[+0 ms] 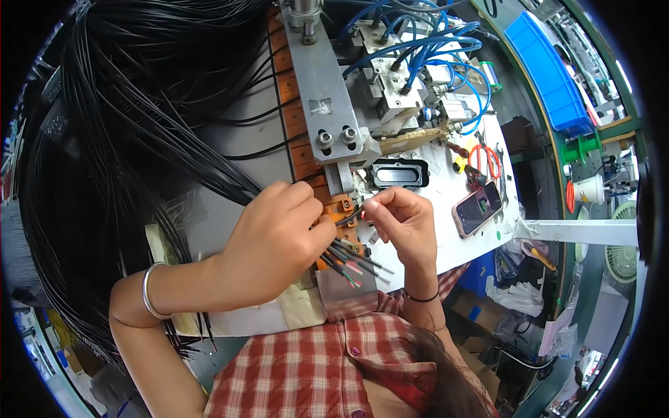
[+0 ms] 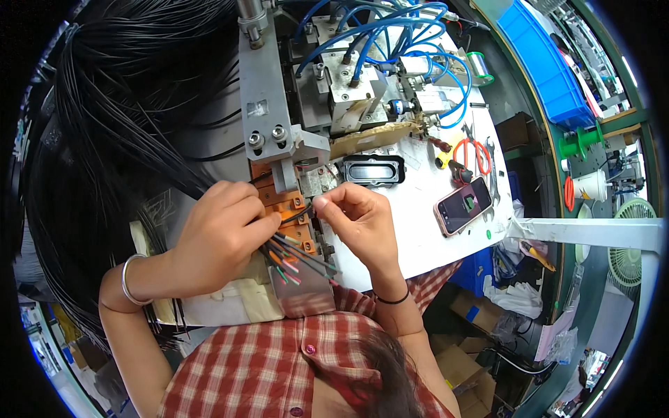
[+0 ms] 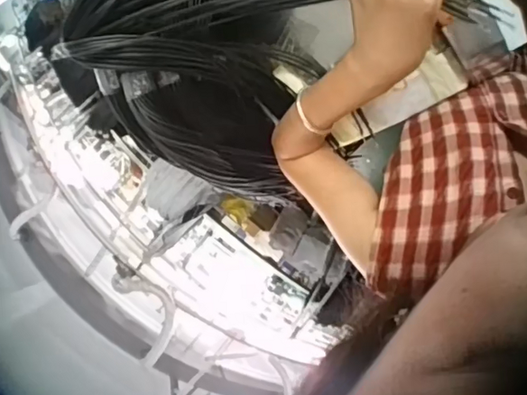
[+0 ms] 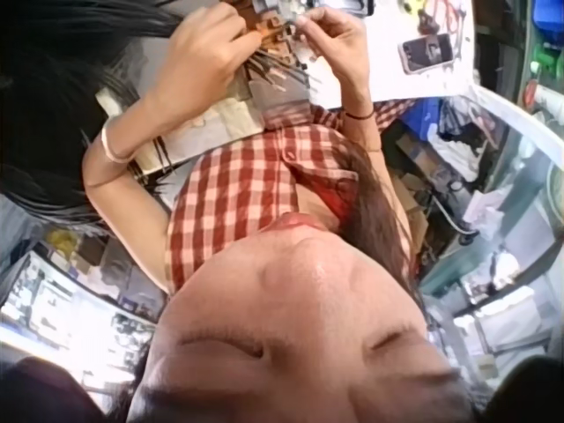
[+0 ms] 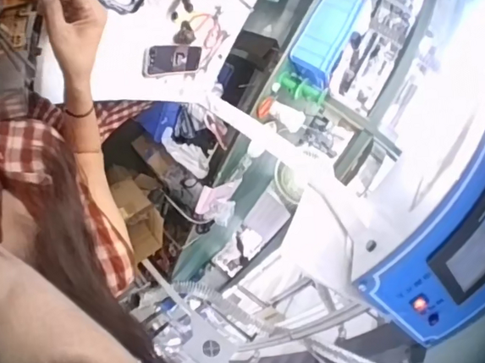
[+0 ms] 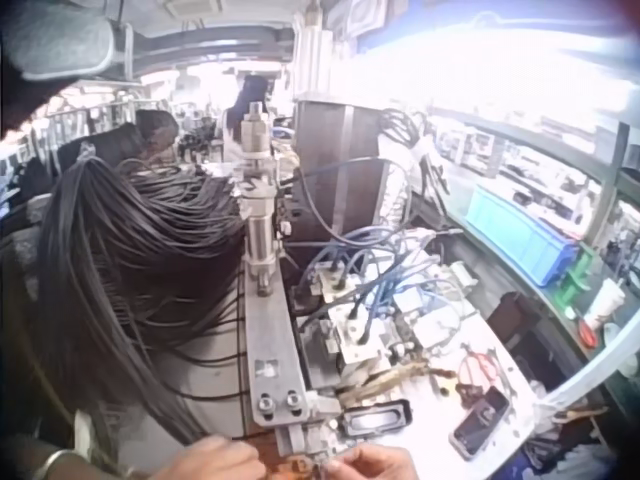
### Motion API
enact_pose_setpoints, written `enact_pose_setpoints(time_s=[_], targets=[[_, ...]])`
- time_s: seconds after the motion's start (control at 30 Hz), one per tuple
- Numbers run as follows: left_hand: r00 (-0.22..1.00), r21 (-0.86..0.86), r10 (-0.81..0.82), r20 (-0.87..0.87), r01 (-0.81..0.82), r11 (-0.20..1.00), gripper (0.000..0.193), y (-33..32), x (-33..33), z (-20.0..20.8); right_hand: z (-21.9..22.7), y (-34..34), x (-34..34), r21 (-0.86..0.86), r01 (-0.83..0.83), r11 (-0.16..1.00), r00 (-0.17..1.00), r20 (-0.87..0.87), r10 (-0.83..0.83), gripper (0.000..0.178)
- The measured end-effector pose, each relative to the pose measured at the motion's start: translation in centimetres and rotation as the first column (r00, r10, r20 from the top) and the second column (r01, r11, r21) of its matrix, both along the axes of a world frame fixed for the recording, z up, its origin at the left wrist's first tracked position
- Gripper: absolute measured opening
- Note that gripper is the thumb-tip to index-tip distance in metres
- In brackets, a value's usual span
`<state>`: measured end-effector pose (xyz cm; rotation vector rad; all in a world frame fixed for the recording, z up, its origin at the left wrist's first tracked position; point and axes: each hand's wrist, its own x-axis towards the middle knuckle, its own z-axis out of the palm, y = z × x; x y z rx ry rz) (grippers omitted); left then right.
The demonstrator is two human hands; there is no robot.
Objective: The person separates cables from a bundle and inserts the ends of the cables one by one into the slots of a machine by hand.
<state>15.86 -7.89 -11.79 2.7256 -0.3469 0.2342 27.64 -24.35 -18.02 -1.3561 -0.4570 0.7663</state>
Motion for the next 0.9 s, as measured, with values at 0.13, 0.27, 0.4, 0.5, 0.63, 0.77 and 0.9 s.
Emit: enact_pose_setpoints(time_s=[0.13, 0.27, 0.4, 0.5, 0.63, 0.77, 0.9], targets=[[0.981, 0.039, 0.074, 0.181, -0.083, 0.996, 0.011, -0.1, 0.3, -0.4, -0.3, 0.2, 0.2, -0.045, -0.068, 0.997, 0.995, -0.072, 0.064, 0.013], [0.991, 0.047, 0.129, -0.02, -0.128, 0.991, 0.021, -0.3, -0.3, 0.2, -0.4, -0.3, 1.2, -0.049, -0.215, 0.975, 0.959, -0.2, 0.202, 0.015], [0.994, 0.07, 0.071, 0.087, -0.078, 0.995, 0.009, -0.3, 0.1, -0.7, -0.5, -0.4, 1.5, -0.101, -0.263, 0.959, 0.944, -0.232, 0.234, 0.007], [0.998, 0.129, 0.034, 0.056, -0.041, 0.991, 0.008, 0.0, 0.2, 0.2, 0.1, -0.6, 0.8, -0.099, -0.148, 0.984, 0.987, -0.084, 0.14, 0.006], [0.996, 0.197, 0.031, -0.079, -0.015, 0.98, 0.007, 1.6, -0.5, 3.1, 5.7, -2.1, -1.7, 0.519, -0.083, 0.851, 0.993, 0.111, 0.029, 0.034], [0.987, 0.235, 0.064, -0.145, -0.028, 0.972, 0.012, 1.8, -0.6, 2.6, 8.5, -0.2, -5.4, 0.981, -0.178, 0.08, 0.858, 0.115, 0.501, 0.046], [0.997, 0.115, 0.051, -0.057, -0.044, 0.992, 0.018, 1.0, -0.3, 2.5, 9.5, 0.3, -3.4, 0.904, -0.423, -0.063, 0.622, 0.34, 0.706, 0.061]])
